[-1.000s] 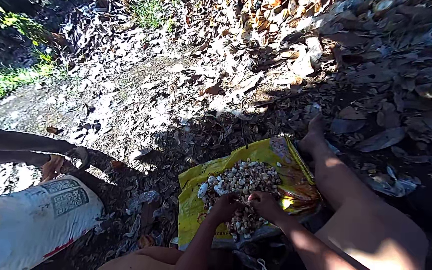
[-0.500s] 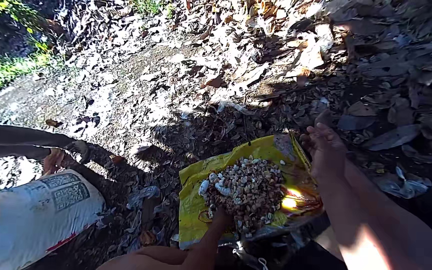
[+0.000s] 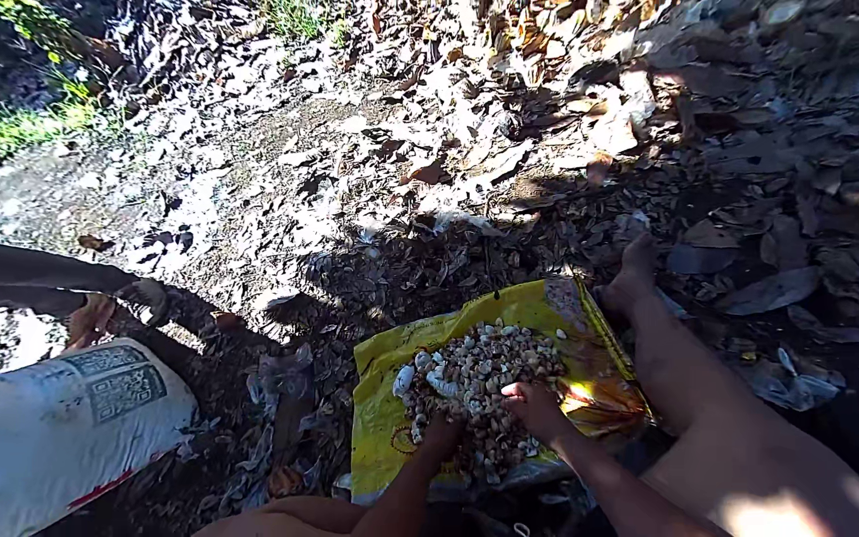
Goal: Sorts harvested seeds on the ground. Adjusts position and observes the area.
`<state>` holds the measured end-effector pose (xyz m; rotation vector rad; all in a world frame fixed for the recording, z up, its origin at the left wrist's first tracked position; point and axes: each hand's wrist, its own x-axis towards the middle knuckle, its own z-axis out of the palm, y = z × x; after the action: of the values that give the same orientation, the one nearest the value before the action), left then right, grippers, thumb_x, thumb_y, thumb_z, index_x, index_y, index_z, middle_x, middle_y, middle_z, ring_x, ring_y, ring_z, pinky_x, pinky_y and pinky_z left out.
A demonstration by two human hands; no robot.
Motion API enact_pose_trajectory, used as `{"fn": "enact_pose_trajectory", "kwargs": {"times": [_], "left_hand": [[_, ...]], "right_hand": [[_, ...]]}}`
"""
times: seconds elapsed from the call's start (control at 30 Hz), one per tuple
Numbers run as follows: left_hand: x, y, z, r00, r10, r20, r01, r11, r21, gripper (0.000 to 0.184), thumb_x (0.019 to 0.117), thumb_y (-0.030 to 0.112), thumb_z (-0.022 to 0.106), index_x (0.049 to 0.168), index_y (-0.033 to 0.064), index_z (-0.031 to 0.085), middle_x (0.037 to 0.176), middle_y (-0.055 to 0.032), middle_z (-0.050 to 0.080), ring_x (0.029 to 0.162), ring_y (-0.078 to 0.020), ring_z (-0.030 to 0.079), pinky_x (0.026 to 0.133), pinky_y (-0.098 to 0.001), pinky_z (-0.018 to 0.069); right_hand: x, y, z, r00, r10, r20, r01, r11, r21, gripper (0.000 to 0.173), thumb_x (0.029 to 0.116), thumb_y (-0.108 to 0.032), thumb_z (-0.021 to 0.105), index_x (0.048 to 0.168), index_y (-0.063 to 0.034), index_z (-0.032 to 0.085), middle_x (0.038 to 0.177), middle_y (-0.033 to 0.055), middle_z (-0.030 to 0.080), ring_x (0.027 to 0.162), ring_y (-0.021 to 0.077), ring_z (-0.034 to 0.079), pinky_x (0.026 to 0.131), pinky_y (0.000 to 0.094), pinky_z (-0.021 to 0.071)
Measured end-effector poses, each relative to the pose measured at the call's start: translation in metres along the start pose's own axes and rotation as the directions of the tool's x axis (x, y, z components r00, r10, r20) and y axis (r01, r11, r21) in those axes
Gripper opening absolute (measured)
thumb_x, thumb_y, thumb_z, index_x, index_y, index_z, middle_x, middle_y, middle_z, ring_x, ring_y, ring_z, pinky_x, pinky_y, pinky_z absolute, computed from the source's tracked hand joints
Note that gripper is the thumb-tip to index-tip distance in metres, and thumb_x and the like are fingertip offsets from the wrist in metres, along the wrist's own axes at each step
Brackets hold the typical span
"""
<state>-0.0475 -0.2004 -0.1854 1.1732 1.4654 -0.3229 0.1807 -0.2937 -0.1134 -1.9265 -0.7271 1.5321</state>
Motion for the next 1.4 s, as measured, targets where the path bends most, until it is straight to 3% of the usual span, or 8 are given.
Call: {"fn": "enact_pose_trajectory", "kwargs": {"times": [0.17,0.37,0.47,0.6,0.73,0.97,1.07,1.4], "left_hand": [[-0.021,0.021,-0.012,0.998,0.049,0.038,-0.048,0.999,-0.024,0.054,0.1045,0.031,0.055,0.150,0.0073,0.038,0.102,-0.0152,0.069,0.073,-0.0219,0.067,0.064,-0.0388,0.0562],[-0.056,0.058,-0.013,0.956,0.264,0.129,-0.241,0.956,-0.169,0.047,0.1055,0.024,0.054,0.149,0.0104,0.043,0.096,-0.0128,0.068,0.067,-0.0193,0.065,0.060,-0.0357,0.0560],[-0.077,0.069,-0.009,0.894,0.411,0.177,-0.358,0.894,-0.270,0.051,0.1038,0.022,0.057,0.150,0.0084,0.042,0.097,-0.0111,0.068,0.069,-0.0174,0.065,0.062,-0.0336,0.0564],[-0.092,0.077,0.000,0.814,0.540,0.214,-0.474,0.831,-0.292,0.045,0.1006,0.015,0.059,0.142,0.0053,0.047,0.093,-0.0090,0.070,0.067,-0.0153,0.064,0.062,-0.0309,0.0555],[-0.099,0.080,-0.001,0.783,0.599,0.170,-0.552,0.794,-0.257,0.038,0.0978,0.008,0.058,0.135,0.0050,0.054,0.095,-0.0079,0.071,0.070,-0.0159,0.066,0.065,-0.0325,0.0578],[-0.099,0.076,0.005,0.782,0.617,0.091,-0.575,0.770,-0.277,0.044,0.0961,0.010,0.066,0.138,0.0009,0.055,0.111,-0.0101,0.072,0.089,-0.0169,0.071,0.081,-0.0361,0.0607],[-0.096,0.074,0.007,0.794,0.601,0.087,-0.550,0.772,-0.318,0.047,0.0947,0.009,0.068,0.139,0.0003,0.053,0.105,-0.0115,0.071,0.079,-0.0189,0.070,0.072,-0.0366,0.0608],[-0.091,0.073,0.007,0.786,0.612,0.090,-0.559,0.765,-0.321,0.039,0.0917,0.011,0.075,0.127,0.0017,0.060,0.100,-0.0114,0.072,0.078,-0.0203,0.070,0.072,-0.0371,0.0611]], "right_hand": [[-0.003,0.011,0.004,0.998,-0.060,0.011,0.060,0.998,-0.017,0.038,0.1017,-0.019,0.061,0.138,-0.0057,0.061,0.119,0.0164,0.070,0.098,0.0267,0.073,0.091,0.0468,0.0600],[-0.022,0.002,0.002,0.985,-0.173,0.004,0.173,0.979,-0.109,0.078,0.0899,-0.022,0.076,0.159,-0.0190,0.040,0.151,0.0071,0.055,0.129,0.0219,0.061,0.107,0.0460,0.0535],[-0.026,0.001,0.001,0.968,-0.251,0.015,0.251,0.967,-0.042,0.074,0.0885,-0.022,0.077,0.156,-0.0190,0.046,0.152,0.0085,0.054,0.135,0.0223,0.057,0.112,0.0468,0.0489],[-0.035,-0.005,0.000,0.955,-0.294,-0.037,0.294,0.956,-0.004,0.059,0.0864,-0.028,0.081,0.141,-0.0169,0.061,0.131,0.0127,0.067,0.116,0.0243,0.067,0.102,0.0498,0.0538],[-0.038,-0.004,0.002,0.910,-0.394,-0.128,0.406,0.909,0.092,0.037,0.0855,-0.016,0.076,0.121,-0.0091,0.071,0.110,0.0060,0.074,0.099,0.0136,0.071,0.090,0.0381,0.0597],[-0.040,-0.006,0.009,0.909,-0.387,-0.153,0.394,0.919,0.021,0.031,0.0986,-0.036,0.066,0.113,-0.0096,0.075,0.090,0.0045,0.074,0.082,0.0143,0.069,0.083,0.0413,0.0575],[-0.037,-0.006,0.009,0.920,-0.348,-0.179,0.357,0.934,0.021,0.031,0.0986,-0.036,0.066,0.108,-0.0073,0.074,0.076,0.0038,0.066,0.068,0.0146,0.061,0.071,0.0391,0.0535],[-0.031,-0.008,0.013,0.944,-0.236,-0.230,0.271,0.953,0.135,0.030,0.0941,-0.035,0.074,0.096,-0.0052,0.070,0.074,0.0059,0.063,0.066,0.0172,0.060,0.067,0.0401,0.0532]]}}
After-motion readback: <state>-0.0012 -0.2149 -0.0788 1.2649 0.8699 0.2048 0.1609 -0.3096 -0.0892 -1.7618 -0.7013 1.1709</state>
